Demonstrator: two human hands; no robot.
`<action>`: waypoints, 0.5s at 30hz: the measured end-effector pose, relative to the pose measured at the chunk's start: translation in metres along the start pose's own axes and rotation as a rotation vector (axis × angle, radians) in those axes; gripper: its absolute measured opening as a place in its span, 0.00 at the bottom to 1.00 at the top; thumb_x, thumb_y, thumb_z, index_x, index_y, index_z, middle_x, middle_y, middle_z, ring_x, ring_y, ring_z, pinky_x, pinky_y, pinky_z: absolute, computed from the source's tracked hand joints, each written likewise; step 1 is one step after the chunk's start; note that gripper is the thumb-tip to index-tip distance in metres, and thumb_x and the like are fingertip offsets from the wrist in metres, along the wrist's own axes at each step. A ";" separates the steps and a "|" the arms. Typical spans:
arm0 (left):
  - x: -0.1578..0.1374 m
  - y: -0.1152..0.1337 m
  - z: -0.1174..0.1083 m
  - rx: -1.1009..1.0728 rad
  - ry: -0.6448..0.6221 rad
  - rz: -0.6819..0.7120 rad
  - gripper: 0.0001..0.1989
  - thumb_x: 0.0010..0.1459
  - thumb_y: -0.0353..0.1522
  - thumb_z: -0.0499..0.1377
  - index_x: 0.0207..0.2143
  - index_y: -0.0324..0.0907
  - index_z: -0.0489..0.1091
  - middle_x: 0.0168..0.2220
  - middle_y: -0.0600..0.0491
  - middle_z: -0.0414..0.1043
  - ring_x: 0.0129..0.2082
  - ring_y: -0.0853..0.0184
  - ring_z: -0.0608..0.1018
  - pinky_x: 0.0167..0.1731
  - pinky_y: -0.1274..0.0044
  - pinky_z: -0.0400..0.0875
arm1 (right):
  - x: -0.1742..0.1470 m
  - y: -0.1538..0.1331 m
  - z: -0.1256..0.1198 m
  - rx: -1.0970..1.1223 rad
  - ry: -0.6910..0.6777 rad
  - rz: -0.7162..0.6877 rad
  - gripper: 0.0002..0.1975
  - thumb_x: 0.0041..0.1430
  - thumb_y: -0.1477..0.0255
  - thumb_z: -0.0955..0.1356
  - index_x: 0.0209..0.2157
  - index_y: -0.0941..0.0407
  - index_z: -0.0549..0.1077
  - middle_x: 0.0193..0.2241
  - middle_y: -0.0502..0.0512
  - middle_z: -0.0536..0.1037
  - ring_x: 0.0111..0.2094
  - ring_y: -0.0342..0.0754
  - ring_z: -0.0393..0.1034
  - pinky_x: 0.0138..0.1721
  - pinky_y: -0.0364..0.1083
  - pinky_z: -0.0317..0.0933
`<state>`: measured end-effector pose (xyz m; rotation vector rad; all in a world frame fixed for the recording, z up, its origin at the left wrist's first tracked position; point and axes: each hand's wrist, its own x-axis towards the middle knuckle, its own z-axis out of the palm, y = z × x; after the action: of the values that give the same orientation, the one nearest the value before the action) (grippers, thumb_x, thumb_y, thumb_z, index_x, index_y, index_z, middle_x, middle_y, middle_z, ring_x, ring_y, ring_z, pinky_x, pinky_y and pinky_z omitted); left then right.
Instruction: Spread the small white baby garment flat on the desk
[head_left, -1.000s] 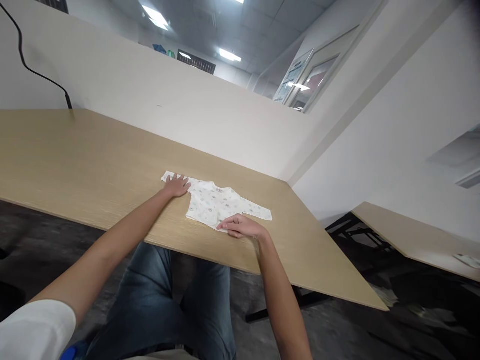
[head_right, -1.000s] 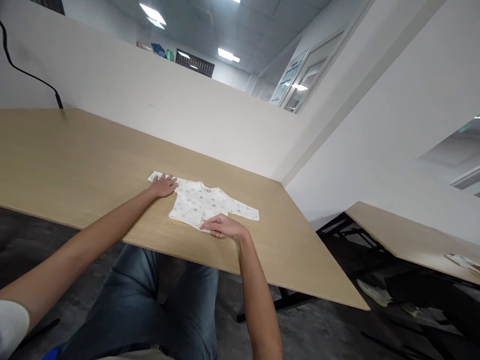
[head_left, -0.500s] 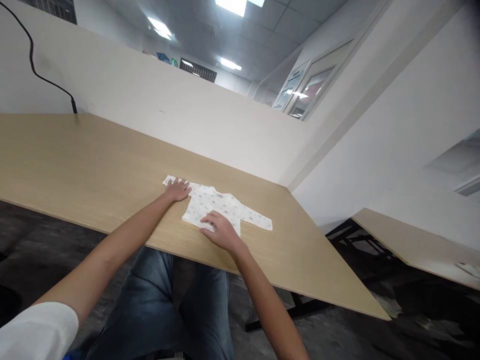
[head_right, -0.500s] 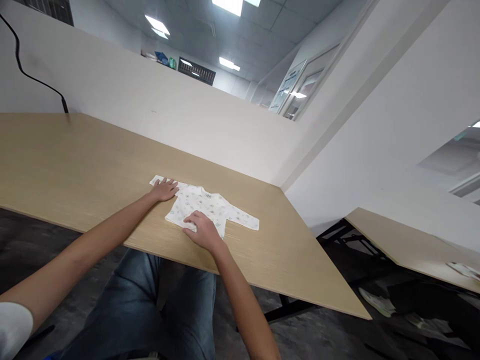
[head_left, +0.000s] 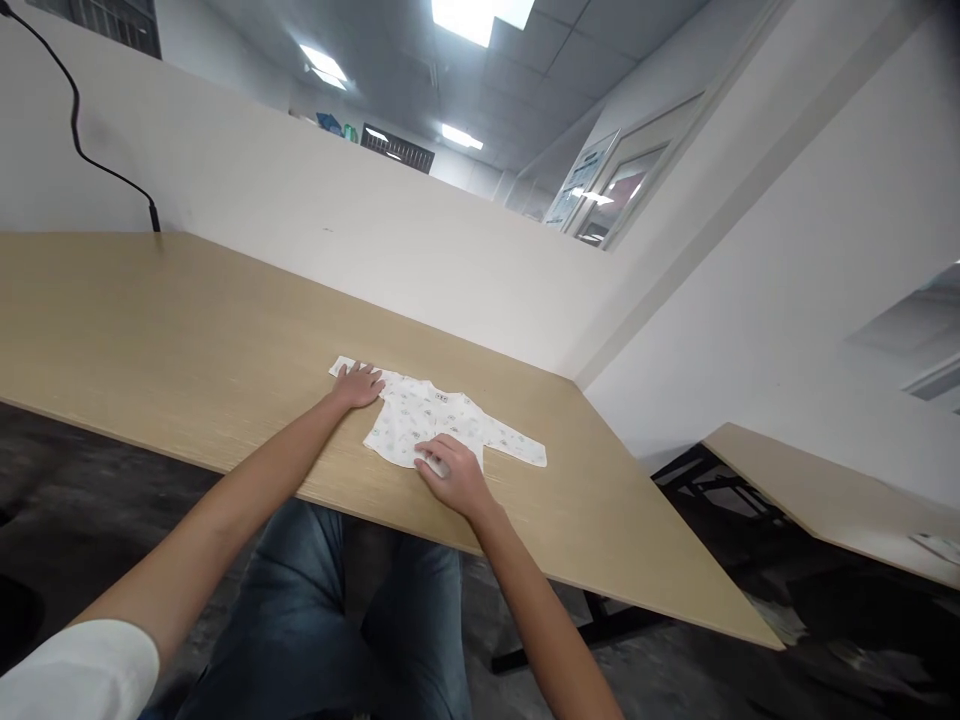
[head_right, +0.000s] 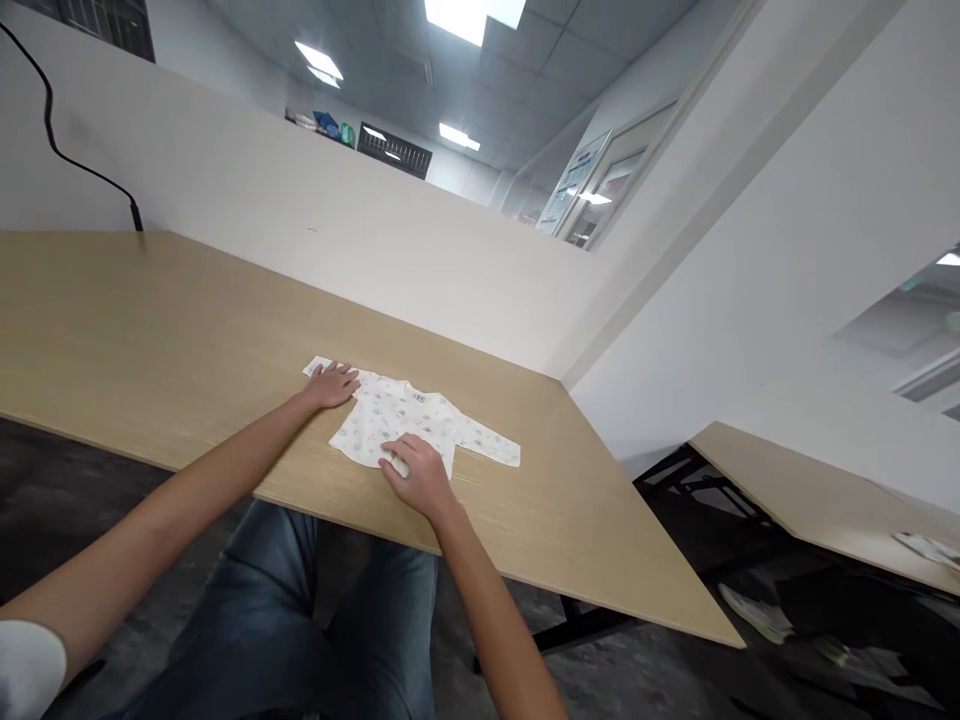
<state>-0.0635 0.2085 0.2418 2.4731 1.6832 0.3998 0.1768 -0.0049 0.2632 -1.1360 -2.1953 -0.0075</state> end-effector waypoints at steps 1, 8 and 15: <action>0.000 0.000 0.000 -0.002 -0.001 -0.003 0.31 0.70 0.47 0.38 0.66 0.48 0.64 0.72 0.49 0.55 0.72 0.49 0.55 0.68 0.50 0.45 | -0.004 0.004 -0.003 -0.009 0.006 0.044 0.08 0.65 0.69 0.70 0.45 0.53 0.78 0.38 0.56 0.79 0.42 0.51 0.73 0.46 0.49 0.66; -0.002 0.001 -0.001 -0.009 0.014 0.008 0.31 0.70 0.46 0.38 0.65 0.48 0.66 0.72 0.47 0.56 0.71 0.49 0.56 0.67 0.50 0.46 | -0.021 0.015 -0.013 -0.073 -0.074 0.148 0.04 0.64 0.71 0.69 0.36 0.54 0.78 0.39 0.57 0.80 0.43 0.53 0.73 0.47 0.51 0.66; -0.005 0.002 -0.004 -0.017 0.000 0.000 0.30 0.70 0.47 0.39 0.66 0.49 0.65 0.72 0.48 0.55 0.72 0.50 0.54 0.68 0.50 0.44 | -0.018 0.013 -0.008 -0.138 -0.095 0.090 0.06 0.66 0.68 0.69 0.37 0.54 0.79 0.39 0.58 0.80 0.43 0.52 0.73 0.47 0.50 0.65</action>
<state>-0.0640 0.2031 0.2457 2.4614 1.6728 0.4127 0.1974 -0.0120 0.2559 -1.3362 -2.2529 -0.0691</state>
